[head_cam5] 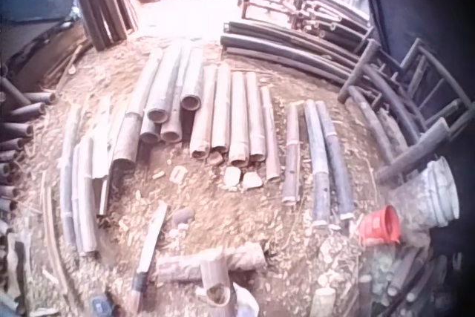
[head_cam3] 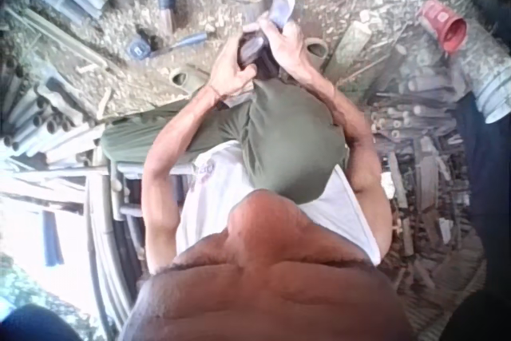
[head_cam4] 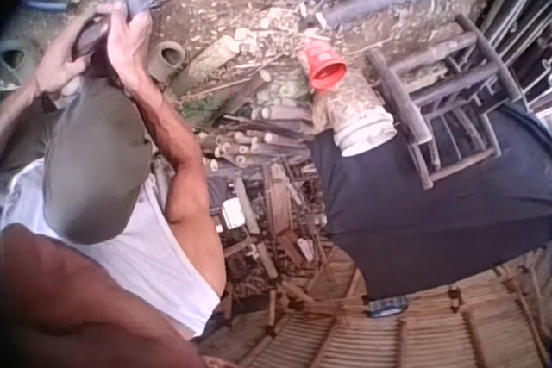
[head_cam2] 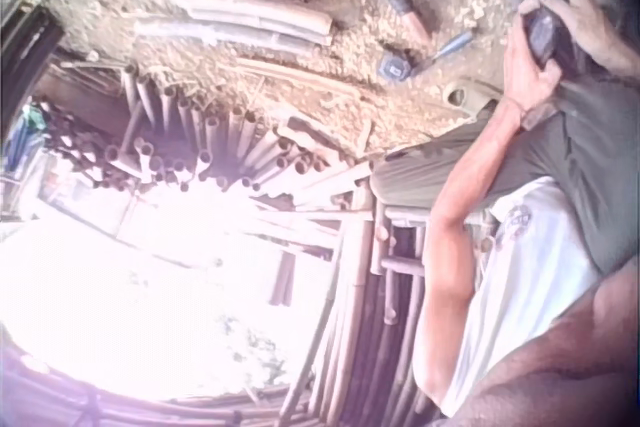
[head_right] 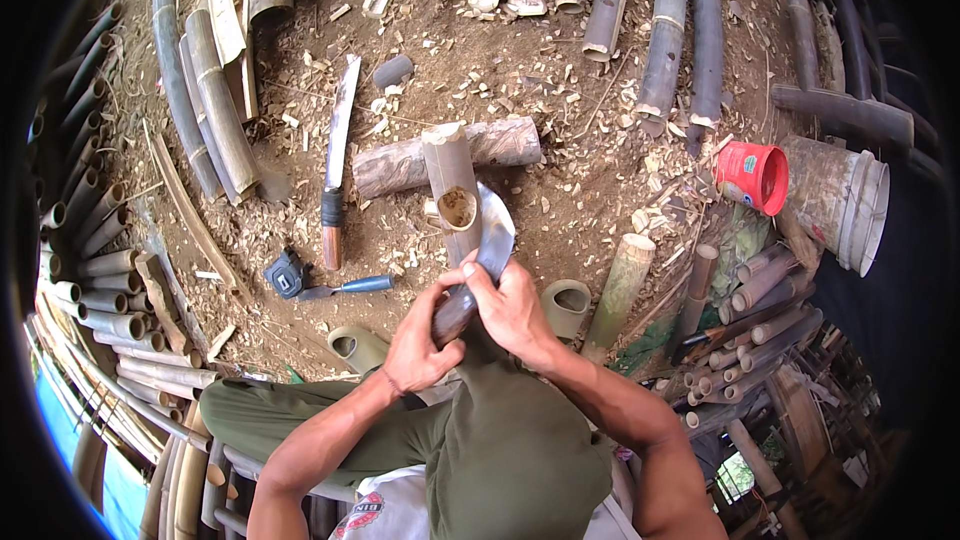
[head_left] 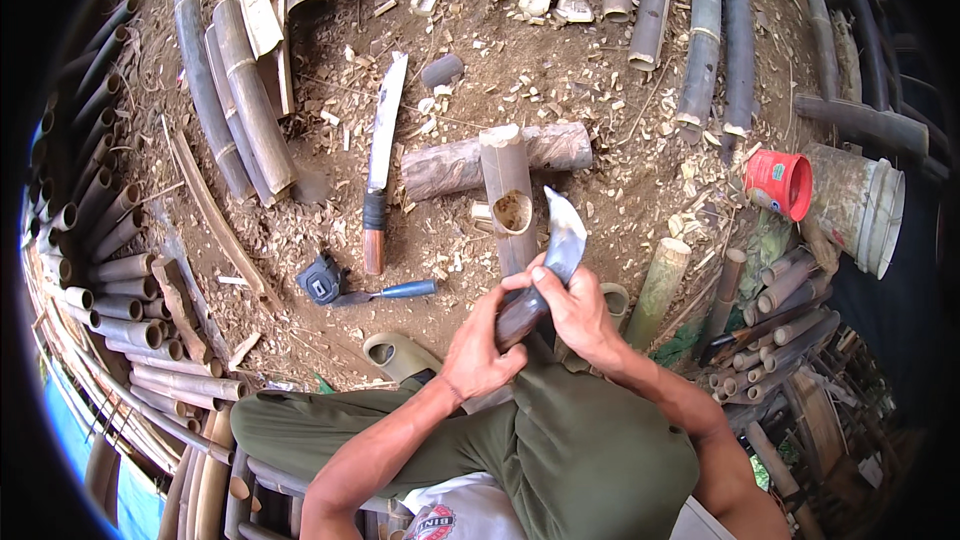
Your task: The person carves and shapes a bamboo section using a curved hand tool, then fits it together with other bamboo pieces on the ground.
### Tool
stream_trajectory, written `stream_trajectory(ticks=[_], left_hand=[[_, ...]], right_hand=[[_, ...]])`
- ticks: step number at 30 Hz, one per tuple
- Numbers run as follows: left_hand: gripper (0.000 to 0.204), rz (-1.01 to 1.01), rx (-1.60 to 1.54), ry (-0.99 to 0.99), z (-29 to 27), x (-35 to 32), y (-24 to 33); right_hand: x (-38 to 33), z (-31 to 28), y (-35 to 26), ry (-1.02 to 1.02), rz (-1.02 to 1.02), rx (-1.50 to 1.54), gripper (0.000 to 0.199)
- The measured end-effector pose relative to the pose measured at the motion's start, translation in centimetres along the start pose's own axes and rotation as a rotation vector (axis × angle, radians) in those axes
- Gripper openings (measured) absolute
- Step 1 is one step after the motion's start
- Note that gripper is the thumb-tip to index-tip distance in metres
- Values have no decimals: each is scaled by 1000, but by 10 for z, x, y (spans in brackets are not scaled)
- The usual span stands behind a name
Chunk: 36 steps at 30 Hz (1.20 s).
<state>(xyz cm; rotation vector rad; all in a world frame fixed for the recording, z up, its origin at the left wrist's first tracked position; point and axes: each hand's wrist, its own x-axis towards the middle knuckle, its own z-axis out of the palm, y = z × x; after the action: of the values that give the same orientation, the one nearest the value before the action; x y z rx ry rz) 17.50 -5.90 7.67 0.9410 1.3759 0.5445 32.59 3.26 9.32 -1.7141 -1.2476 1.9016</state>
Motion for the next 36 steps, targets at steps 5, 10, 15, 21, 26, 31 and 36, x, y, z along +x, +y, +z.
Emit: stream_trajectory(ticks=[5, 10, 15, 21, 26, 31, 36], left_hand=[[59, -299, 228, 19, -45, -7, -7], [43, -256, 200, 203, -76, 14, -34], [35, -80, 686, 57, -133, 50, 25], [26, -44, 1063, -214, -143, 99, 114], [11, 126, 1397, -410, -114, 137, 173], [22, 295, 1480, -474, -77, 157, 195], [10, 174, 1444, -469, -117, 122, 166]], right_hand=[[32, 30, 19, -275, 483, 215, 38], [67, 65, 1, -265, 485, 322, 45], [69, 62, -5, -226, 451, 805, 45], [66, 40, -6, -203, 395, 1321, 28], [63, 24, 5, -250, 451, 1756, 36], [58, 12, 10, -345, 470, 1761, 49], [53, 26, 27, -472, 509, 1596, 38]])
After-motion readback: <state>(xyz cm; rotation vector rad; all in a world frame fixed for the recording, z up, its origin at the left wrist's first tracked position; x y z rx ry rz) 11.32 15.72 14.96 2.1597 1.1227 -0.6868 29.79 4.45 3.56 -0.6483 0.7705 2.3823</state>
